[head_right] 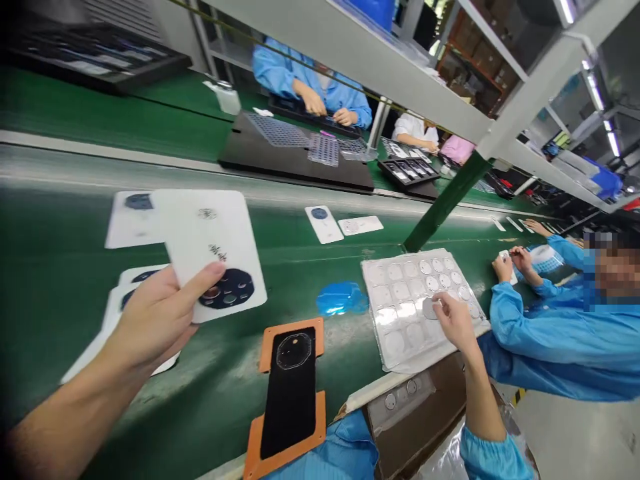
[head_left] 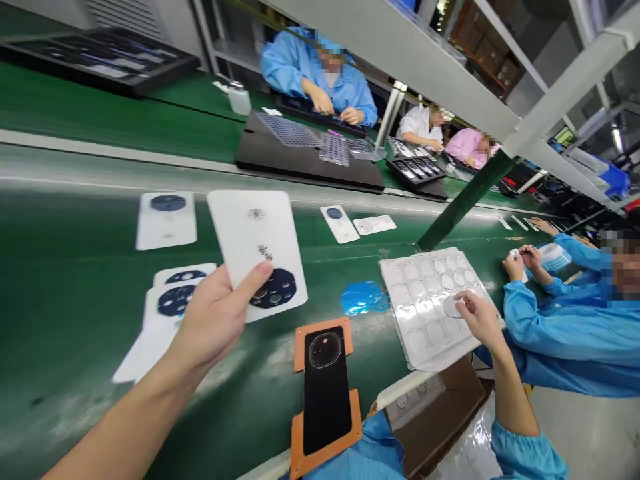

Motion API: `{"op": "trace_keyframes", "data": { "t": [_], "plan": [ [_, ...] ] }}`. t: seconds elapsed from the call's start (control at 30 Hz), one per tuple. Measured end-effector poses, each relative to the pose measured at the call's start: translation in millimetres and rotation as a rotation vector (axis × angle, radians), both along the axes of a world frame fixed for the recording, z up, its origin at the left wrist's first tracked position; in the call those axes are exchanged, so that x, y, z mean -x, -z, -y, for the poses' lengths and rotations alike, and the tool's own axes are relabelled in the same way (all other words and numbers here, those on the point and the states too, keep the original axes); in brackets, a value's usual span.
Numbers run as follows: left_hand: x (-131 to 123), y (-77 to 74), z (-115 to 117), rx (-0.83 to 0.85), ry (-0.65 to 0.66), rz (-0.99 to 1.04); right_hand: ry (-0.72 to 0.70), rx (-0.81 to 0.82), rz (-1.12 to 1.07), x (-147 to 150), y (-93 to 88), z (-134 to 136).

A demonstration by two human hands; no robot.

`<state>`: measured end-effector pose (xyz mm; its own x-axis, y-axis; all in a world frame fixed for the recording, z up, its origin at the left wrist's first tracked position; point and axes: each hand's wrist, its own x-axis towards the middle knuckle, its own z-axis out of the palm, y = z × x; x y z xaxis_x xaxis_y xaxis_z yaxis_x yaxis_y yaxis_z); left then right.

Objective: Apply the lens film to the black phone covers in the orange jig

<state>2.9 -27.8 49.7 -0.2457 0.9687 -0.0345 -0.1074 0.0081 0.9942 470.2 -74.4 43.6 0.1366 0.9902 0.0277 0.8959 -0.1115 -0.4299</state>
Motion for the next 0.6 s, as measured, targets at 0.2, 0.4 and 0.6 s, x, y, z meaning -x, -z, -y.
{"op": "trace_keyframes", "data": {
  "t": [0.2,0.4,0.6],
  "plan": [
    [8,4.4,-6,-0.132,0.034,0.200,-0.326,0.257,-0.585,154,15.6,-2],
    [16,2.4,-6,-0.187,0.148,0.224,-0.387,0.467,-0.517,238,57.3,-26],
    [22,-4.8,-4,-0.202,0.172,0.225,-0.415,0.236,-0.242,243,59.9,-28]
  ]
}}
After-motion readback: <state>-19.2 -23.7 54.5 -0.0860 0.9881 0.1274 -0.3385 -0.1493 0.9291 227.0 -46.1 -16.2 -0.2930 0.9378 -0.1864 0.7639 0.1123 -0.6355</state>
